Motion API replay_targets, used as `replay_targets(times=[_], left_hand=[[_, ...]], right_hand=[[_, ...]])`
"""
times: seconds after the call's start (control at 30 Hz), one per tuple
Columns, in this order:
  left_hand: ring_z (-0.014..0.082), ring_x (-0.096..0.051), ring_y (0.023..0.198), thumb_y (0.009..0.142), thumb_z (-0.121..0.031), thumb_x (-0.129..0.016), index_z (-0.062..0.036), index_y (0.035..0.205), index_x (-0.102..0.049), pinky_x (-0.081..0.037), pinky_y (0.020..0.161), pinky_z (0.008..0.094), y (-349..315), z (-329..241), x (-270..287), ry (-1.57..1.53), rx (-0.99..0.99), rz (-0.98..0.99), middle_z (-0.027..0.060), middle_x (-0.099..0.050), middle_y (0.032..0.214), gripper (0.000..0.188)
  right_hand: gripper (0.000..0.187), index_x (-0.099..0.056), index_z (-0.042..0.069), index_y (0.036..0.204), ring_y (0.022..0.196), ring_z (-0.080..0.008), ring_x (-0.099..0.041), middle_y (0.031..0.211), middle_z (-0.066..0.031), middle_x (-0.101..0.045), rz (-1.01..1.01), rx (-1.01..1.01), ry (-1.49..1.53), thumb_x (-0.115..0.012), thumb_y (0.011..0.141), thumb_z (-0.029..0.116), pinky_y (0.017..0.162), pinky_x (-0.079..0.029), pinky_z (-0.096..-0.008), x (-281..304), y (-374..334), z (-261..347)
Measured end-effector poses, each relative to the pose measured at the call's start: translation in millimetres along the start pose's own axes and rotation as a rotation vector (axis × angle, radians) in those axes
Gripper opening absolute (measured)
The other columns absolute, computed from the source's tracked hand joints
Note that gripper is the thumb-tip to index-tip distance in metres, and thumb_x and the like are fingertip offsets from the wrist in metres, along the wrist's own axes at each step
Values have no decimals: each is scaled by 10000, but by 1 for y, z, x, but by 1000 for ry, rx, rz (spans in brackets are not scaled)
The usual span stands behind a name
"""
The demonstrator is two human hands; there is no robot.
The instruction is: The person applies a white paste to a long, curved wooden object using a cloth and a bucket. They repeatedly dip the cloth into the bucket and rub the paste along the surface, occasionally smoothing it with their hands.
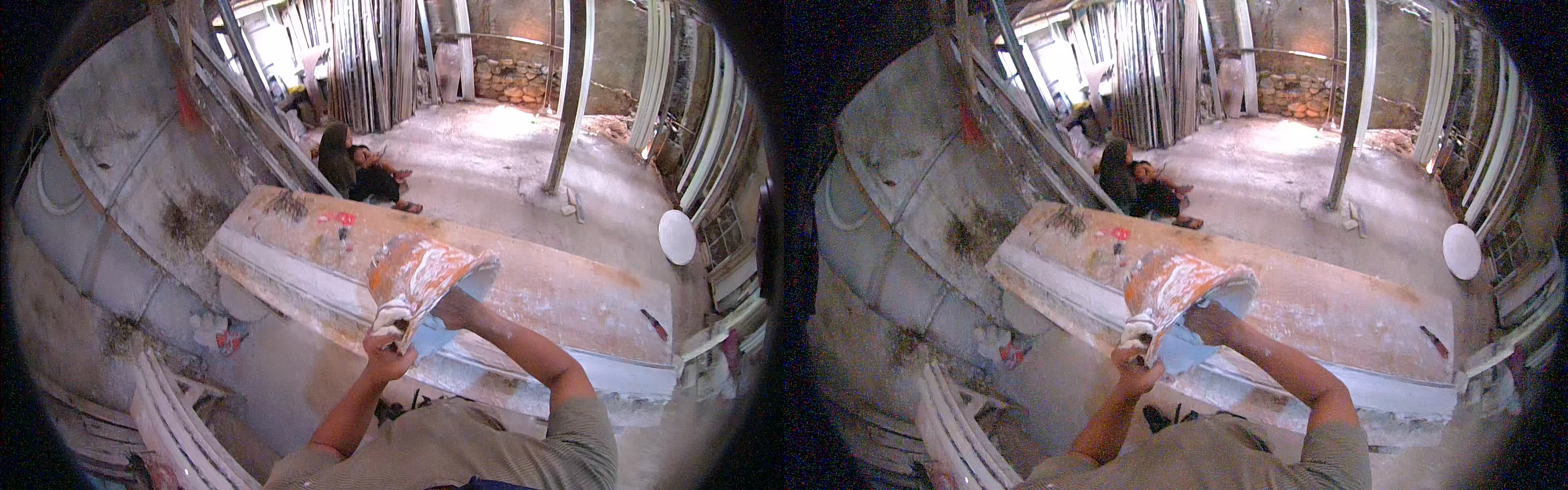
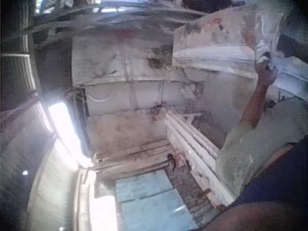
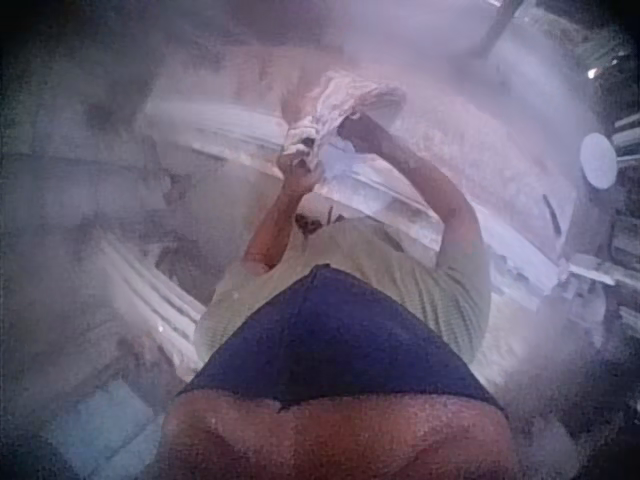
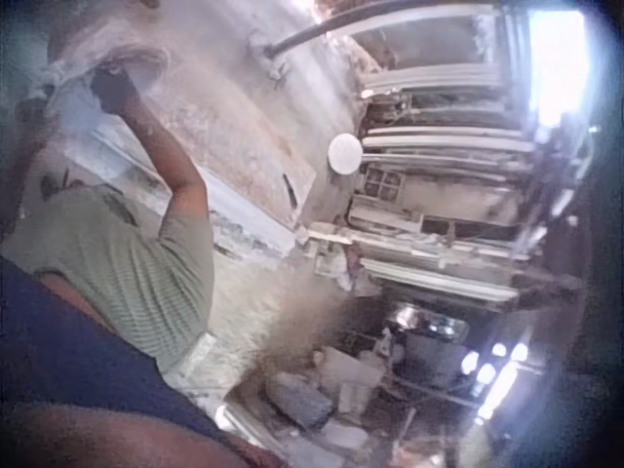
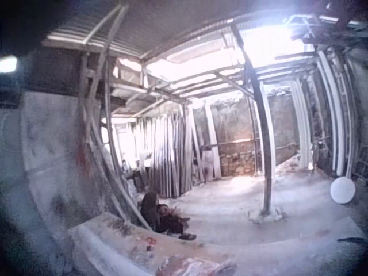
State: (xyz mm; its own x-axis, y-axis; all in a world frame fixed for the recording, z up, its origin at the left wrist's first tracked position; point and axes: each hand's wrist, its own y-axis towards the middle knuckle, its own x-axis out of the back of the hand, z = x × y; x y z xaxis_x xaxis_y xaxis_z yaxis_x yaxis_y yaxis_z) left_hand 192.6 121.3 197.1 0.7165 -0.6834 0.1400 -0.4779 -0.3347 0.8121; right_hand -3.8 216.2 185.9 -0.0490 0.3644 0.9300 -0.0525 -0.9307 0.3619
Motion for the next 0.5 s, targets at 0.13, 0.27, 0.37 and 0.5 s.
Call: replay_targets(times=[0.13,0.27,0.37,0.5], left_hand=[[303,-636,809,586,-26,-734,-87,961,-500,-499,711,403,22,-5,-3,81,-177,124,139,-617,891,446],[303,-630,843,585,-34,-741,-79,966,-518,-493,727,409,12,10,-10,-6,-154,-14,142,-614,917,443],[295,-630,844,588,-40,-734,-59,911,-551,-495,731,400,26,9,-14,-53,-41,-57,156,-620,920,373],[315,-596,908,574,-53,-726,-57,856,-560,-464,814,402,46,-13,-10,-12,-9,184,164,-598,979,327]], right_hand=[[486,-527,99,1208,1225,-369,-399,1263,-174,-490,-3,5,67,-566,766,298,1058,-256,-481,30,8,-2],[482,-525,77,1207,1216,-375,-412,1263,-177,-492,142,0,101,-552,774,285,1055,-271,-473,8,11,0],[431,-545,56,1155,1143,-357,-472,1195,-165,-530,218,-22,-139,-548,782,271,1000,-336,-462,-38,-5,-28],[265,-614,85,999,1020,-303,-554,1041,-134,-607,-206,-199,-98,-565,760,190,863,-458,-434,20,6,-23]])
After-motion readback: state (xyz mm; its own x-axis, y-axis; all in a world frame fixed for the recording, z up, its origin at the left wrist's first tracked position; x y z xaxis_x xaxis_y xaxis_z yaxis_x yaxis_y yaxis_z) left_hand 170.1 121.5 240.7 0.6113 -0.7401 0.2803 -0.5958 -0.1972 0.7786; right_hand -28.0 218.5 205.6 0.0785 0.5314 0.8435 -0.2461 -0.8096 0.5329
